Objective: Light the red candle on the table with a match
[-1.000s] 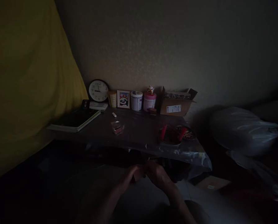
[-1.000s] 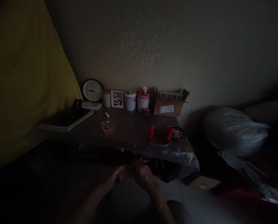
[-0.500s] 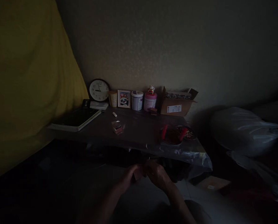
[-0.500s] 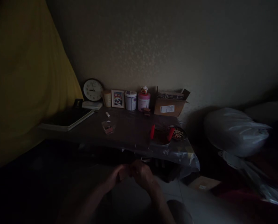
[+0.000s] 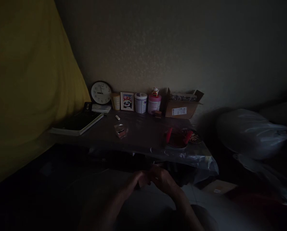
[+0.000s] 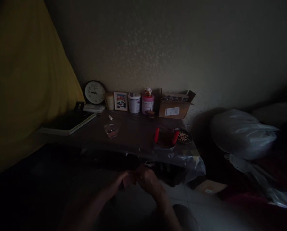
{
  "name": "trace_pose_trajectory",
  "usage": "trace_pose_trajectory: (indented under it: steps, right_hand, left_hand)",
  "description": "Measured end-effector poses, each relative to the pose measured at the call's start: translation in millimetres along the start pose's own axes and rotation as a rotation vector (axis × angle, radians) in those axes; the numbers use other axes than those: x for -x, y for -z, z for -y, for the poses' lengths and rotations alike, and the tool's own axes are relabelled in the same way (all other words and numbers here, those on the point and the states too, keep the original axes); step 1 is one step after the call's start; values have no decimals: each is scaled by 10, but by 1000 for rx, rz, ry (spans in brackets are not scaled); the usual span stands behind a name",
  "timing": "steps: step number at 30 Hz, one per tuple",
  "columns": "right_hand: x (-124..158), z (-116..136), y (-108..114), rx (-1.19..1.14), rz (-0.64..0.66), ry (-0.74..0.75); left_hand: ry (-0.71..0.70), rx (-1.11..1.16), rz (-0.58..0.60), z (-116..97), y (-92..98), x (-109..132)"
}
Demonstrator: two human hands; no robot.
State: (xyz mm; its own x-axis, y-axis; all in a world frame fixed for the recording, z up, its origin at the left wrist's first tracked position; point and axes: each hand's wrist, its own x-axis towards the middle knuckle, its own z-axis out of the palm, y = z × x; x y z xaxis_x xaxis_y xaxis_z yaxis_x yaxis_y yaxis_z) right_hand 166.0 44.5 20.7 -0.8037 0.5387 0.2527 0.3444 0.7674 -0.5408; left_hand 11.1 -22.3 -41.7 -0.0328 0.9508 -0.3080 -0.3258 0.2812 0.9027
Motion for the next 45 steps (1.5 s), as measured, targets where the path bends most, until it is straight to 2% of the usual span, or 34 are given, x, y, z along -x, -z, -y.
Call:
trace_pose_trajectory:
  steps: [10, 15, 19, 29, 34, 41, 45]
  right_hand:
    - [-4, -83, 32, -48, -85, -22]
    - [-15, -112, 56, -95, -139, -45]
    - [-21, -110, 55, -163, -191, 0]
    - [-35, -32, 32, -133, -176, 62]
    - [-42, 33, 43, -165, -182, 90]
    - [-29, 9, 103, -190, -206, 43]
    - [-28, 0, 76, -139, -178, 50]
  left_hand:
    - [-27, 112, -18, -57, -15, 7]
    - [-55, 192, -69, -92, -7, 0]
    - [-89, 213, -99, -137, -21, 36]
    - [-172, 111, -162, -84, -41, -33]
    - [-180, 36, -147, -106, -94, -4]
    - [-204, 21, -144, -155, -127, 39]
    - [-231, 23, -145, -172, -142, 26]
